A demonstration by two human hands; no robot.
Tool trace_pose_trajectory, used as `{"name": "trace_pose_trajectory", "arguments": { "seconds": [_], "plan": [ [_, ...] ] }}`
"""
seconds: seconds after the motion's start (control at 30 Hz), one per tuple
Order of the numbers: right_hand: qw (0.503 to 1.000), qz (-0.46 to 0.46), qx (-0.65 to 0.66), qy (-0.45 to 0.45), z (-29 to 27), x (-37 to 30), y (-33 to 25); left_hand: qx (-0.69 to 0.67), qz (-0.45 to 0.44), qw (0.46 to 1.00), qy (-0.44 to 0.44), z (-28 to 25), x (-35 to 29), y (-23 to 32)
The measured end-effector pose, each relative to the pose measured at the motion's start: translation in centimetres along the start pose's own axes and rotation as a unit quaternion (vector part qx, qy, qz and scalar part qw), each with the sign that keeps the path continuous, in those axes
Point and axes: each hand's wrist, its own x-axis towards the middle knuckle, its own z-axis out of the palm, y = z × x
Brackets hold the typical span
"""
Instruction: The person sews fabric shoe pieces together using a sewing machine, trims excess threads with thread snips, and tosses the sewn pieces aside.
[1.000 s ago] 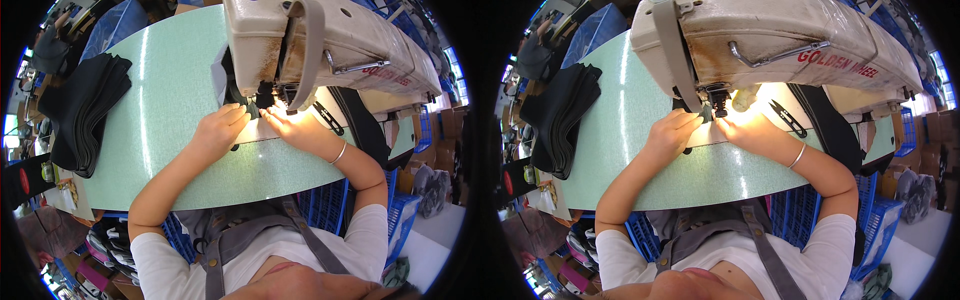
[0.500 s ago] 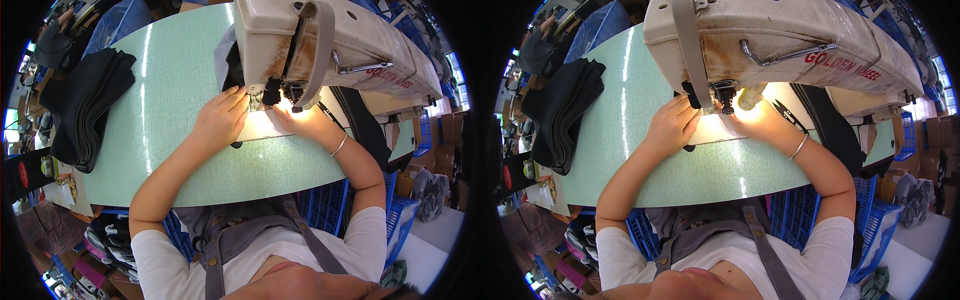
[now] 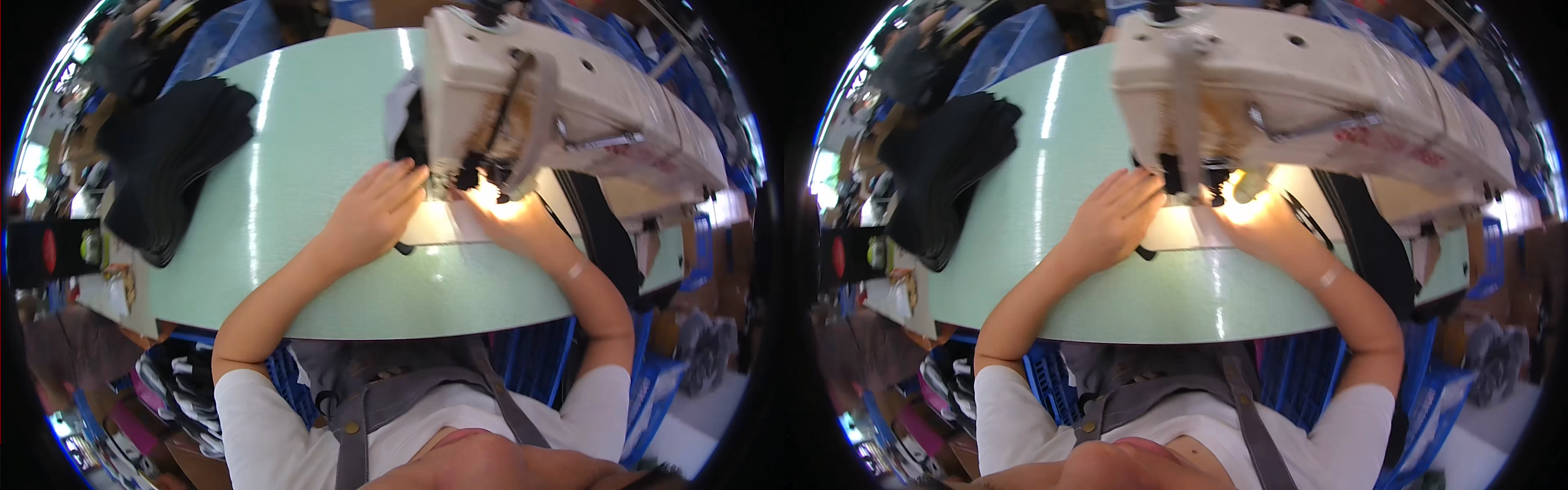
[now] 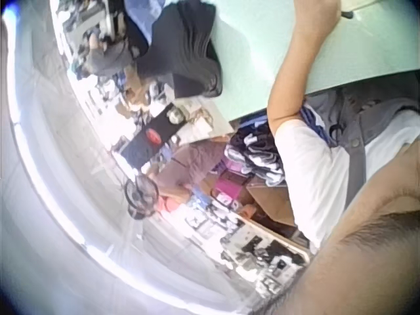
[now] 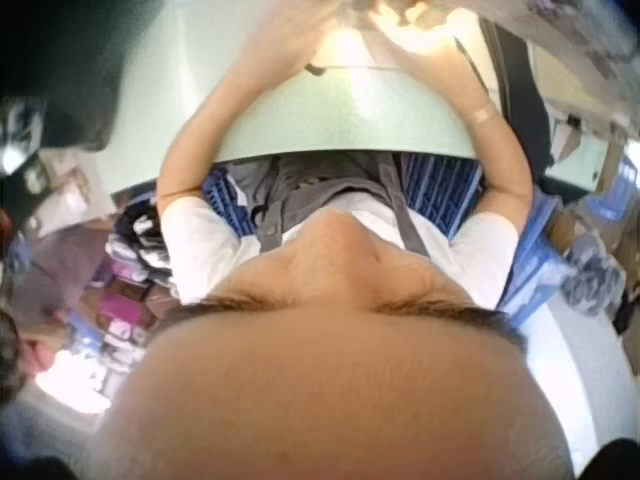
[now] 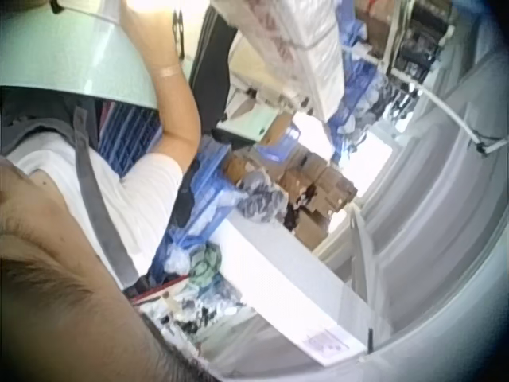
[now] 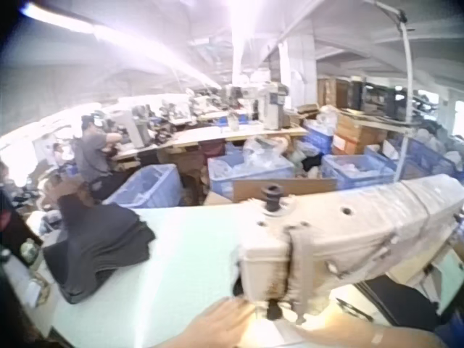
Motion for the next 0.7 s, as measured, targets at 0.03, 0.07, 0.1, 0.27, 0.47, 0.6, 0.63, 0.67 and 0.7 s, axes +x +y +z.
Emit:
{"name": "trace_pose_trajectory", "arguments": {
  "seconds": [0.03, 0.07, 0.1, 0.27, 0.47, 0.6, 0.63, 0.67, 0.7],
  "plan": [
    [0.999, 0.015, 0.038, 0.015, -1.0, -0.2, 0.0, 0.023, 0.019, 1.000, 0.009, -1.3, -0.3, -0.2],
    [0.999, 0.009, -0.026, -0.045, -2.9, -0.5, 0.4, 0.047, 0.033, 0.998, 0.014, -2.6, -0.9, -0.4],
    [0.991, 0.021, -0.081, -0.109, -4.7, -0.8, 0.3, 0.095, 0.012, 0.995, 0.015, -3.6, -2.3, -2.2],
    [0.932, 0.334, -0.100, -0.104, -6.9, -5.2, 5.4, 0.402, -0.243, 0.883, 0.016, -16.3, -4.5, -12.5],
    [0.939, 0.329, -0.091, -0.036, -6.1, -7.0, 8.1, 0.287, -0.500, 0.804, -0.144, -20.3, -5.6, -18.8],
    [0.889, 0.428, -0.039, -0.161, -7.7, -5.6, 7.5, 0.256, -0.523, 0.798, -0.153, -20.8, -5.4, -19.0],
    [0.887, 0.428, -0.047, -0.166, -7.8, -5.5, 7.5, 0.281, -0.516, 0.793, -0.160, -20.5, -5.1, -18.8],
    [0.885, 0.428, -0.056, -0.172, -7.9, -5.4, 7.4, 0.284, -0.517, 0.792, -0.156, -20.2, -4.8, -18.7],
    [0.887, 0.426, -0.056, -0.168, -7.4, -5.9, 7.5, 0.327, -0.488, 0.789, -0.178, -19.8, -4.5, -18.5]
  ]
}}
